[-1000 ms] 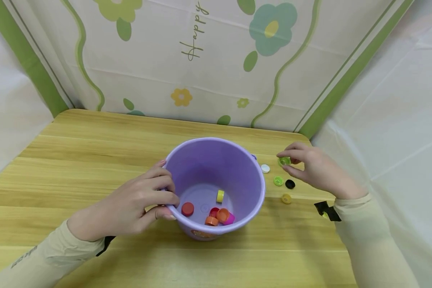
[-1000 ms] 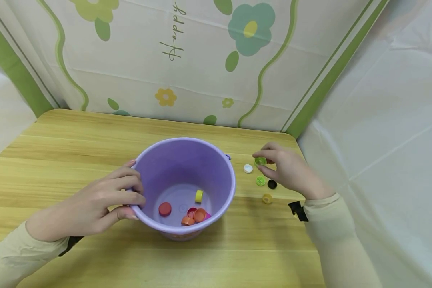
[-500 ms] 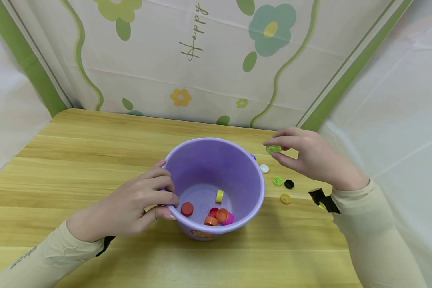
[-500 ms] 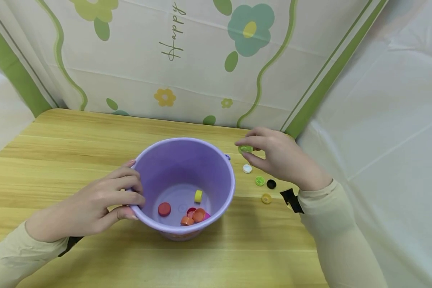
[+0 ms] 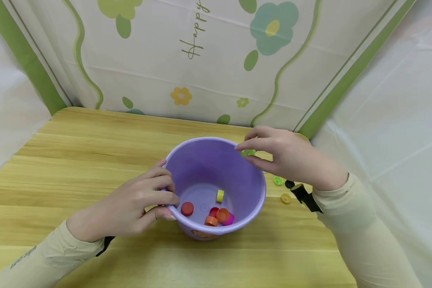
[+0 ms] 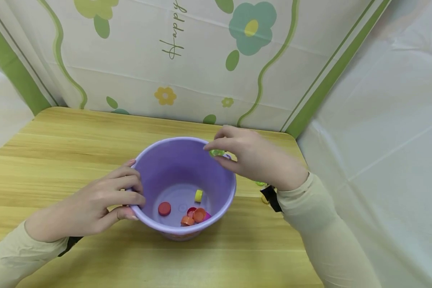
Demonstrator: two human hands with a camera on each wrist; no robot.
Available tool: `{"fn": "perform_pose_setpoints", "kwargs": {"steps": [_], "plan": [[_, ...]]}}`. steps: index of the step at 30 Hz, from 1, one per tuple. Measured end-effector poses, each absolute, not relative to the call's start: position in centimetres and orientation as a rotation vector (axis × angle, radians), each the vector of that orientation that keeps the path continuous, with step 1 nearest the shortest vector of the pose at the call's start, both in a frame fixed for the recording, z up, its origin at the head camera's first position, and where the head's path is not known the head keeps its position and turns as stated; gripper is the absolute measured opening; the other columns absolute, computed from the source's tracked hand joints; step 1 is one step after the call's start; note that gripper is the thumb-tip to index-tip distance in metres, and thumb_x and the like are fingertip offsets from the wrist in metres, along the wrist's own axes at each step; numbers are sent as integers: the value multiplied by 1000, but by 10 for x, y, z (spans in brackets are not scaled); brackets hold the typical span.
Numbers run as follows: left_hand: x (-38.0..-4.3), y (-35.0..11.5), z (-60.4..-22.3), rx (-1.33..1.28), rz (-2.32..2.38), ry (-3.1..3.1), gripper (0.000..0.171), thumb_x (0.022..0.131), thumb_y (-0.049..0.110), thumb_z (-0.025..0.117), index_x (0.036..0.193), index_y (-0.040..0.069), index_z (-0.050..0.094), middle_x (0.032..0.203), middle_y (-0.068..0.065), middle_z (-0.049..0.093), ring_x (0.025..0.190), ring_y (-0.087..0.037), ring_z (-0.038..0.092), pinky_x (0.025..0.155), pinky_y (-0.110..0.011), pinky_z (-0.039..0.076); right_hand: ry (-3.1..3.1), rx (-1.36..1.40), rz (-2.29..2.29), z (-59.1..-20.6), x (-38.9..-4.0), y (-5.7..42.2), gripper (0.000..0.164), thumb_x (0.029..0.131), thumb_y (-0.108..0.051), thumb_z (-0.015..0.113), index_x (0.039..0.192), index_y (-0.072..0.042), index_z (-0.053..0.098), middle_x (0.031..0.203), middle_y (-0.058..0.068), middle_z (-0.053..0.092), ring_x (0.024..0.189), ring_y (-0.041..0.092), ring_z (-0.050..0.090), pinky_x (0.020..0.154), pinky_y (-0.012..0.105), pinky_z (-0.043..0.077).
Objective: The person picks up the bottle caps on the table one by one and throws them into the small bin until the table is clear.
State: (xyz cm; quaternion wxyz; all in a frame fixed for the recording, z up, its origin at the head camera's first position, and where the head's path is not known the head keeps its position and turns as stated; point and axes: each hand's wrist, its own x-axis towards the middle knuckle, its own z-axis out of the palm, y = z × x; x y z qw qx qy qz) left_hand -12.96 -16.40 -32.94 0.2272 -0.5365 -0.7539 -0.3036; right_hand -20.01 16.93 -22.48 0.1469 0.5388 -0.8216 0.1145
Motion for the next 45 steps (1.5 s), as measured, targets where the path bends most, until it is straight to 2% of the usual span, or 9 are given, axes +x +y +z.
{"fn": "perform_pose_setpoints", "kwargs": {"steps": [6, 14, 34, 45], "plan": [[-130, -164, -329, -1476, -831, -2076, 28, 102, 39, 51, 95, 17, 68, 91, 4, 54, 97, -18, 49, 116, -55, 25, -2338, 1659, 365, -226, -197, 150, 31, 83, -5, 79, 112, -14, 73, 106, 1, 63, 86, 12, 60, 70, 26, 52], [-130, -165, -329, -1474, -835, -2060, 29, 102, 40, 50, 95, 17, 67, 91, 5, 54, 97, -17, 49, 116, -54, 25, -2433, 1696, 338, -230, -194, 134, 27, 88, -9, 76, 114, -14, 72, 111, 2, 61, 90, 12, 61, 77, 24, 53], [-130, -165, -330, -1473, -830, -2048, 30, 103, 40, 48, 96, 18, 67, 92, 5, 55, 96, -17, 50, 115, -55, 27, -2399, 1818, 368, -245, -195, 117, 24, 90, -10, 74, 113, -8, 72, 108, 4, 61, 89, 13, 61, 76, 22, 53], [-130, -165, -329, -1475, -829, -2045, 30, 103, 40, 48, 95, 18, 67, 92, 6, 55, 96, -17, 50, 115, -54, 26, -2461, 1817, 316, -246, -195, 114, 26, 89, -17, 76, 114, -11, 71, 107, 2, 60, 87, 13, 61, 76, 23, 52]]}}
